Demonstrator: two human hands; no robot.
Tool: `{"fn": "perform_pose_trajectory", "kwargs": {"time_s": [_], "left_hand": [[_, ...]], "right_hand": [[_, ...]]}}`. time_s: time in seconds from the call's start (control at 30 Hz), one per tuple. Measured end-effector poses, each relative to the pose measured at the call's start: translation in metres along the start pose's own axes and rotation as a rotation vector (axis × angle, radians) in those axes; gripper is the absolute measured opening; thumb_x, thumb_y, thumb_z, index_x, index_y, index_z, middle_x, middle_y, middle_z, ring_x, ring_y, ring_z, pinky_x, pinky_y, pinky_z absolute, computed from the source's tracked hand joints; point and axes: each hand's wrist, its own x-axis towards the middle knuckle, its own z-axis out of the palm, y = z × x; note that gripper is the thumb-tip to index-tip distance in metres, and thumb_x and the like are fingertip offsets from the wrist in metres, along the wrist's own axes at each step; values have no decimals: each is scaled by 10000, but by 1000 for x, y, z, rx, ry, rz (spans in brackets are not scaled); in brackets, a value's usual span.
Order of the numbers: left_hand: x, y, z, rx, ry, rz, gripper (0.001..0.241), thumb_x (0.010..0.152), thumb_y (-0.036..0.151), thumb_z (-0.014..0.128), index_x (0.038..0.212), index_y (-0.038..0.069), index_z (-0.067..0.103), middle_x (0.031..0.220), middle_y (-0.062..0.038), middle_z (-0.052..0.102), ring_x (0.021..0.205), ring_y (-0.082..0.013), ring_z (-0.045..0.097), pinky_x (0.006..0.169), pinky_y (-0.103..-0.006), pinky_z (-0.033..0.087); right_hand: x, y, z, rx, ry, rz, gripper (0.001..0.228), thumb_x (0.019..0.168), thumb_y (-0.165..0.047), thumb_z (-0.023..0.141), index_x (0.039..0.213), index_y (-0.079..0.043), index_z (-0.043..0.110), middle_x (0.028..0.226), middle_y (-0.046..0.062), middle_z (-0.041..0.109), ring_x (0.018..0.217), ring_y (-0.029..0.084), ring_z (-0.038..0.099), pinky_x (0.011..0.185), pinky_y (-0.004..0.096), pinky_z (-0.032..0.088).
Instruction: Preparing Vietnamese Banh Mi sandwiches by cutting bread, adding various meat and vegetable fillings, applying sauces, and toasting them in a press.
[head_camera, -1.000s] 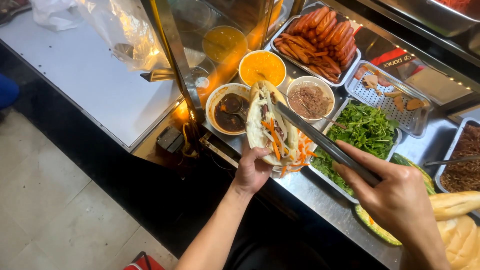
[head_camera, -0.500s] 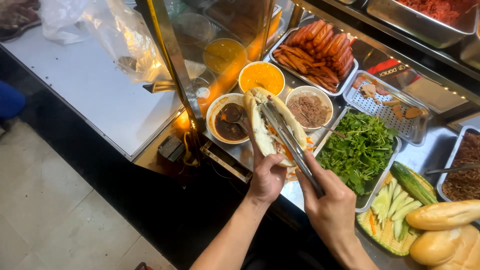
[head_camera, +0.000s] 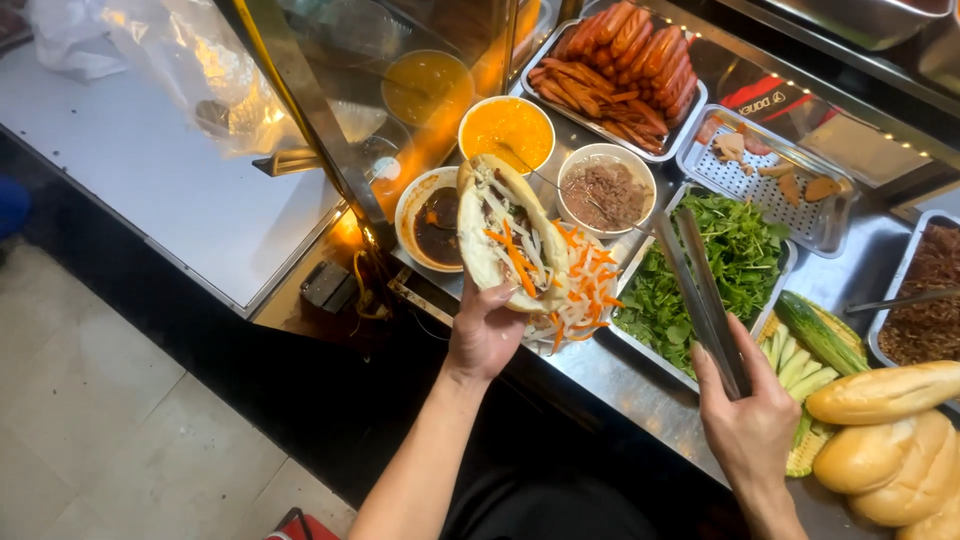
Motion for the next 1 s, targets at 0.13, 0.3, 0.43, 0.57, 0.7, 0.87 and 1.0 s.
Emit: {"fn": "perform_pose_trajectory", "kwargs": {"time_s": [0.13, 0.3, 0.43, 0.57, 0.7, 0.87, 1.0], "left_hand": [[-11, 19, -19, 40, -90, 10, 891, 769, 152, 726, 1540, 64, 288, 1375, -175, 505, 1304, -338, 480, 1096, -560, 470], [-29, 44, -36, -26, 0, 63, 933, 743, 81, 671, 1572, 72, 244, 1402, -190, 481, 1311, -343, 462, 1100, -517, 452], [-49, 61, -44, 11, 39, 115, 952, 738, 90, 674, 1582, 86, 232, 1424, -180, 456, 1326, -333, 439, 1115, -519, 428], [-65, 64, -68, 60, 135, 146, 974, 713, 71, 622, 1605, 180, 246, 1500, -146, 435, 1347, -335, 444, 1110, -555, 394], [-80, 69, -70, 90, 125, 172, 1030, 711, 56, 612, 1630, 246, 190, 1570, -119, 371, 1397, -333, 405, 1152, -591, 334], [-89, 69, -84, 65, 97, 209, 1046, 728, 53, 624, 1636, 285, 159, 1595, -123, 343, 1420, -338, 383, 1154, -606, 322], [-94, 70, -94, 41, 95, 202, 1047, 731, 45, 611, 1637, 293, 148, 1603, -118, 329, 1421, -335, 377, 1160, -608, 314]], "right_hand": [[-8, 114, 51, -185, -101, 152, 597, 981, -446, 653, 1488, -135, 596, 832, 70, 748, 529, 192, 609, 592, 362, 570], [-4, 162, 80, -480, -16, -16, 601, 902, -467, 677, 1406, -140, 695, 1291, 161, 650, 1191, 426, 532, 925, 584, 440], [7, 68, 93, -211, -99, -242, 634, 924, -465, 672, 1411, -61, 648, 1162, 200, 636, 1050, 296, 550, 822, 443, 501], [9, -27, 126, 68, -389, -241, 649, 821, -373, 800, 1418, -195, 615, 776, 36, 763, 732, 241, 713, 785, 405, 565], [18, -71, 157, 200, -408, -106, 718, 775, -412, 866, 1431, -286, 601, 827, 76, 774, 899, 316, 753, 843, 443, 576], [54, -101, 172, 656, -369, -39, 436, 923, -261, 817, 1276, -38, 692, 808, 124, 705, 617, 153, 632, 569, 254, 537], [70, -100, 147, 454, -317, -546, 180, 953, -111, 781, 1133, -120, 793, 1009, 92, 785, 889, 205, 769, 680, 295, 616]]}}
